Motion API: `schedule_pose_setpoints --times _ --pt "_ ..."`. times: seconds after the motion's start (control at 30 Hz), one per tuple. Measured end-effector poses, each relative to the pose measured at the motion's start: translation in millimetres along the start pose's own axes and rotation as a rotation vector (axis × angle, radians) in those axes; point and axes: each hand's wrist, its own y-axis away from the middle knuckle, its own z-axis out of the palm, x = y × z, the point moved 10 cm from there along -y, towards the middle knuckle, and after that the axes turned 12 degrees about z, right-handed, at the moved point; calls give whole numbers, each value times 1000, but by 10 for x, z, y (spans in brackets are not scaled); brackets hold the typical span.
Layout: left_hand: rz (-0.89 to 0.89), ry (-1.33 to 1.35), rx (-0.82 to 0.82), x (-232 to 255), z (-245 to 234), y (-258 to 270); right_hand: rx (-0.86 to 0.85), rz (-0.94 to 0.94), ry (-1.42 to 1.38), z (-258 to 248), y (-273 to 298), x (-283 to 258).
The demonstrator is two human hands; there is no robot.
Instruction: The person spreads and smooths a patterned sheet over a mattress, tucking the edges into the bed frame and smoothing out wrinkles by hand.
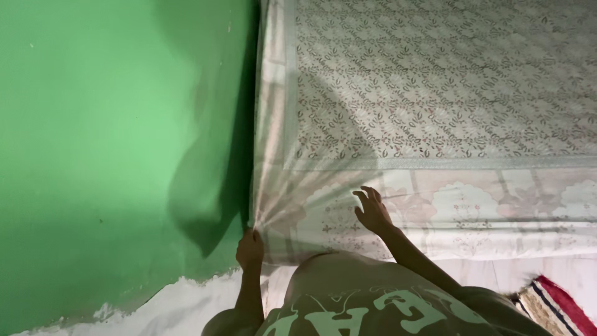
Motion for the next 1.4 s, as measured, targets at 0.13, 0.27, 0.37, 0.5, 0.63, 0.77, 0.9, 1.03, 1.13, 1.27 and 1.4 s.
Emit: schedule_pose_setpoints --times 0.13,0.27,0.37,0.5,0.63,0.77,0.9,1.03,1.13,1.27,1.4 --pt "19 18 31 -84 -50 60 43 -38 2 -30 19 43" --pt "105 -17 35 -45 -99 80 54 -32 -3 -64 20 63" --pt "146 -80 -33 -10 -43 47 48 -19 -6 -56 9 31" --pt "103 -214 -228 -96 40 70 77 -69 -23 -119 -16 -119" --pt "612 -169 -43 411 -67 288 51 -46 -15 -96 -62 -137" --pt "988 -401 -275 790 340 764 84 -81 -14 -140 -50 -157" --pt "1051 -390 -252 915 354 863 72 -58 -6 -128 -33 -112" --pt "1118 -404 -158 1040 294 719 114 -110 -9 -154 11 -78" --pt "1137 -326 -302 1024 368 731 134 -119 -18 -179 3 -47" --pt "1116 -216 -421 1019 432 791 109 -95 -17 -138 17 -4" --pt "1091 -246 -458 1047 518 810 68 -81 -18 -58 24 37"
